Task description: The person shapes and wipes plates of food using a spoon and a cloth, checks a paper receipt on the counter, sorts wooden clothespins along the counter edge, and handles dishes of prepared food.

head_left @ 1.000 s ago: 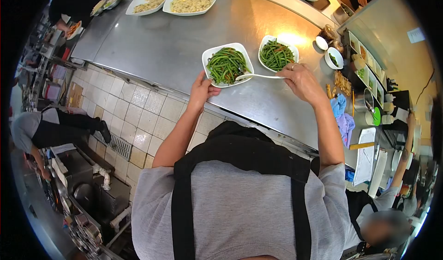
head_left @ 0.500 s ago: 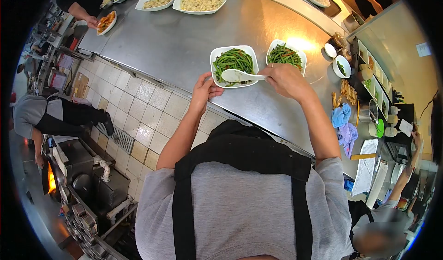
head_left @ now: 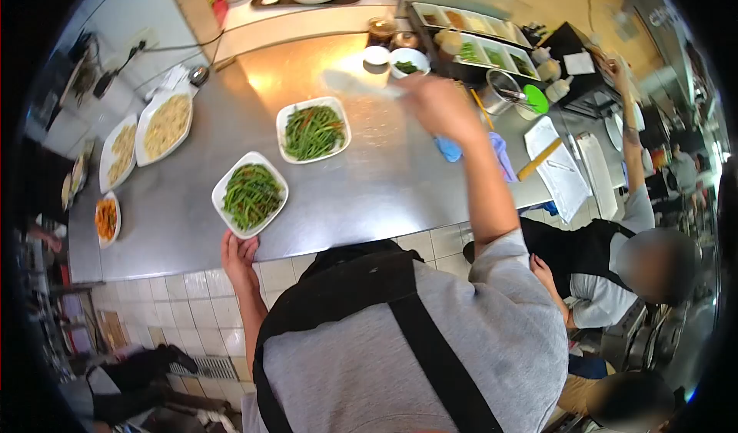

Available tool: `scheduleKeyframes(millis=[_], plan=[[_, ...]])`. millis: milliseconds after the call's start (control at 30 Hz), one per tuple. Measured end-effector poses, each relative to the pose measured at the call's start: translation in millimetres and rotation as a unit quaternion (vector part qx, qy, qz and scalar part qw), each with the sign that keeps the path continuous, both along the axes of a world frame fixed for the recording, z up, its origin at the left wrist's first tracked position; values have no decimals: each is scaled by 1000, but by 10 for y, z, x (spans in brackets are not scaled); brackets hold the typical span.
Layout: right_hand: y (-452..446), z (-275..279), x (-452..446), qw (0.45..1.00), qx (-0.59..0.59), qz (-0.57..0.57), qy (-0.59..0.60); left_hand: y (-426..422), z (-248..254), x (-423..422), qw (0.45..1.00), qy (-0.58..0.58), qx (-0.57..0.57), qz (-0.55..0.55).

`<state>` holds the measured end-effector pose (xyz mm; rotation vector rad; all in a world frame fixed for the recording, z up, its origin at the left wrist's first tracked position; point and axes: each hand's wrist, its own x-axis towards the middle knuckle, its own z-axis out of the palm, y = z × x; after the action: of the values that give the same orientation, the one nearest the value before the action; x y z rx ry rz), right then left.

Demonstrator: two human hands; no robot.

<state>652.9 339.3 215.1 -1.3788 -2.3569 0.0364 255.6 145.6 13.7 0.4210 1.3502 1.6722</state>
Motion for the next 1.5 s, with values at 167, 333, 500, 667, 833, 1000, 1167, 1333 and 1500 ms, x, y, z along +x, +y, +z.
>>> scheduleKeyframes(millis=[167, 333, 500, 667, 833, 1000, 1167, 1333, 1500], plan=[[419, 280, 1613, 893, 64, -375, -241, -1, 22, 56, 999, 12, 41, 15], [943, -322, 2354, 878, -1, -362, -314, 0, 48, 98, 998, 15, 42, 39], [836, -586, 2230, 888, 162, -254, -348, 21, 76, 184, 998, 52, 11, 45], [444, -1153, 1615, 934, -138, -317, -91, -35, -37, 226, 992, 100, -18, 76], [159, -1544, 1675, 976, -96, -176, 80, 15, 124, 232, 993, 93, -52, 54], [-482, -780, 868, 894, -279, -95, 337, 68, 245, 58, 995, 81, -48, 33], [-716, -807, -242, 965, -209, 18, 156, 30, 222, -156, 991, 113, -71, -15], [-688, -1123, -767, 970, -220, 37, 92, -120, 346, -255, 987, 105, -76, -91], [-633, -1309, -1033, 986, -130, 103, 24, 146, 352, -457, 967, 206, -100, -108]])
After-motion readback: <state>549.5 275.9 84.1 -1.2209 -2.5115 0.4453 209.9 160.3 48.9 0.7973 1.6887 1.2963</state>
